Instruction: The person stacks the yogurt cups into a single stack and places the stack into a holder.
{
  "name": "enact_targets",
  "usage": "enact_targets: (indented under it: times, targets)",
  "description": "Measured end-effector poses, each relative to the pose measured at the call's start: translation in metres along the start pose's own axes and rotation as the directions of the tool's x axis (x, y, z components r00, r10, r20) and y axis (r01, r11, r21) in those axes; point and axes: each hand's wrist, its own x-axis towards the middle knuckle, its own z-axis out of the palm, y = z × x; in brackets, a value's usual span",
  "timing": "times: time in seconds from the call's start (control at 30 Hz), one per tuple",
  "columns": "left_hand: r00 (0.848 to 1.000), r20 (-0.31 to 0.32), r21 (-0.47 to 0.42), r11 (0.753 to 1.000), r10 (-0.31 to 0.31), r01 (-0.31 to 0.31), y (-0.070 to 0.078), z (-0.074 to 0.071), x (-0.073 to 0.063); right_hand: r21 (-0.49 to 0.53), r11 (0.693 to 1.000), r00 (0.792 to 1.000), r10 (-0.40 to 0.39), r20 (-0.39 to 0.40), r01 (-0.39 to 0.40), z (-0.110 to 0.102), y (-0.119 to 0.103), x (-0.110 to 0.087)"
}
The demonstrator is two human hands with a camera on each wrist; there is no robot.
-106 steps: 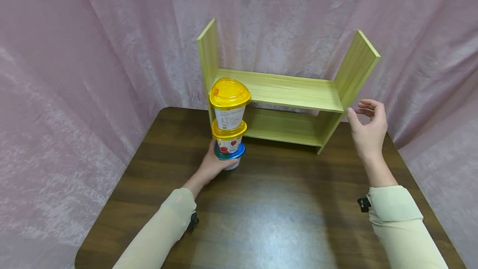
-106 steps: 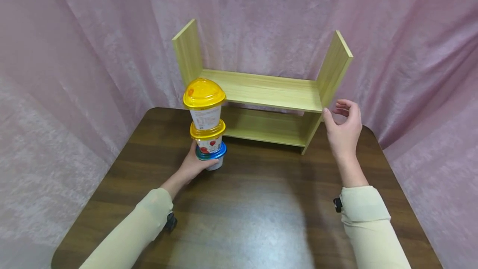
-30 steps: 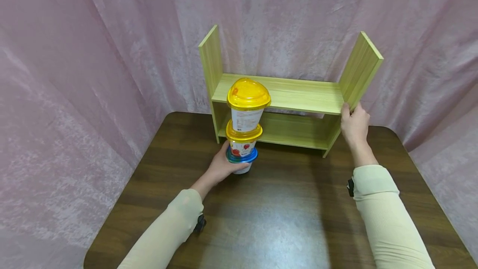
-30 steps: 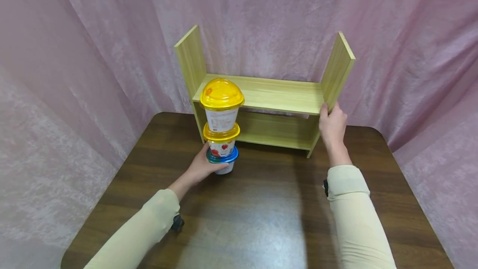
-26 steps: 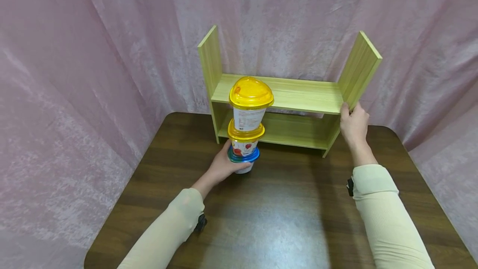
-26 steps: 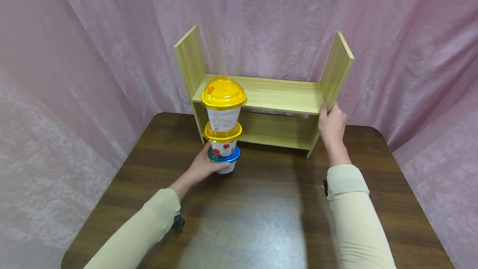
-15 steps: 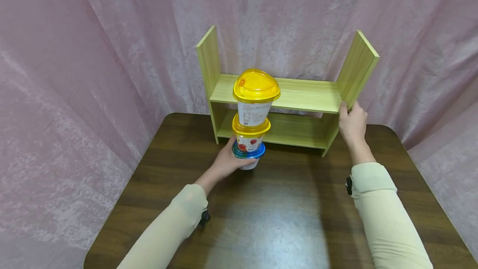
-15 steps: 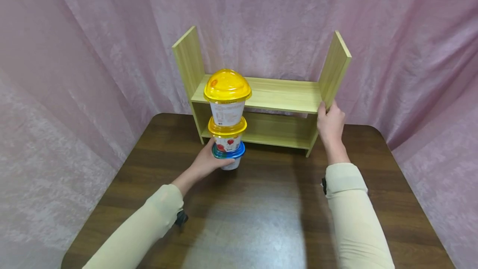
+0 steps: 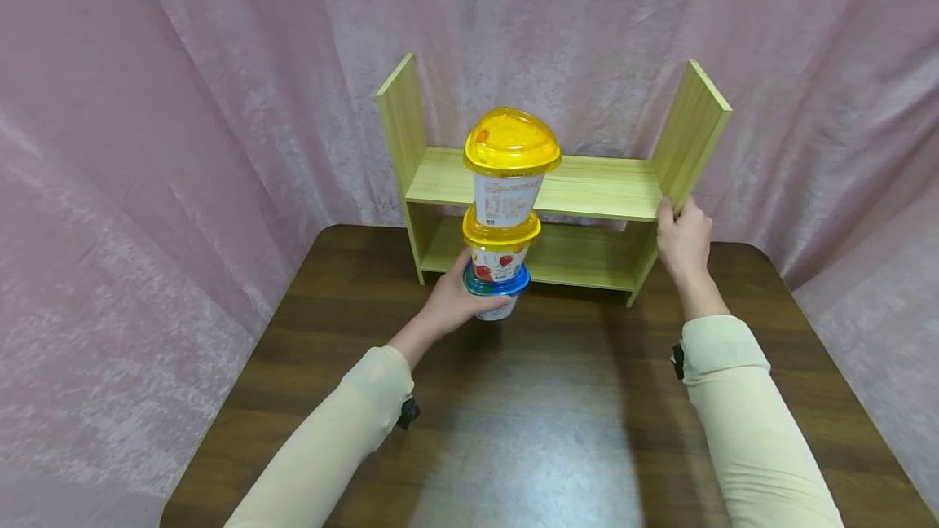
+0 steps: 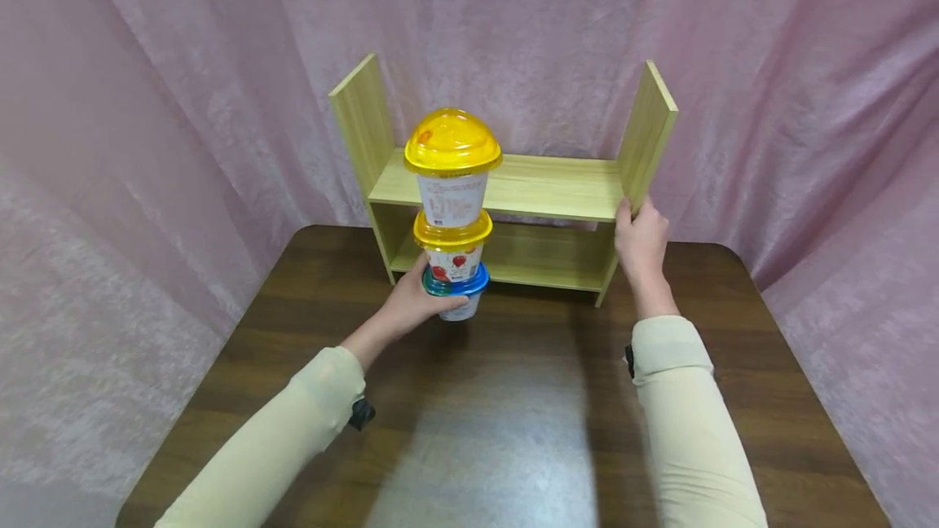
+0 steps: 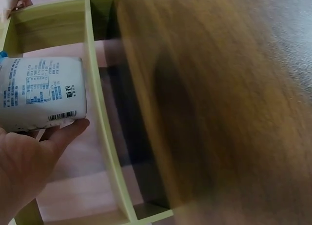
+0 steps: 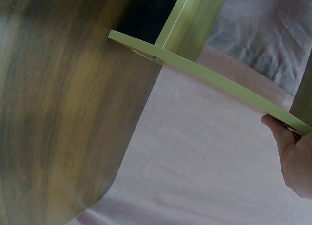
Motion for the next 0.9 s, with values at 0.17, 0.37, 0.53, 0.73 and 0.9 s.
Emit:
enact_targets:
  times: [0.17, 0.37, 0.53, 0.73, 0.9]
  targets:
    - [1.0, 0.01, -0.007, 1.0, 0.02, -0.02, 0.008, -0.001, 0.004, -0.002, 1.0, 1.0, -0.011, 0.004, 0.011, 0.003, -0.001, 0.001]
    - [0.999, 0.012, 0.017, 0.999, 0.033, -0.034, 0.016, -0.006, 0.008, -0.017, 1.0, 0.999, -0.018, 0.029, 0.019, 0.011, -0.006, 0.001]
    - [0.999, 0.016, 0.037, 0.998, 0.042, -0.042, 0.026, -0.012, 0.012, -0.012, 1.0, 0.999, -0.02, 0.031, 0.021, 0.018, -0.009, 0.001]
    - [0.999, 0.015, 0.049, 0.997, 0.052, -0.053, 0.038, -0.017, 0.018, -0.013, 1.0, 0.999, -0.021, 0.037, 0.021, 0.02, -0.011, 0.002]
    - [0.998, 0.015, 0.054, 0.996, 0.067, -0.068, 0.047, -0.019, 0.024, -0.019, 1.0, 0.999, -0.024, 0.041, 0.025, 0.02, -0.012, 0.001]
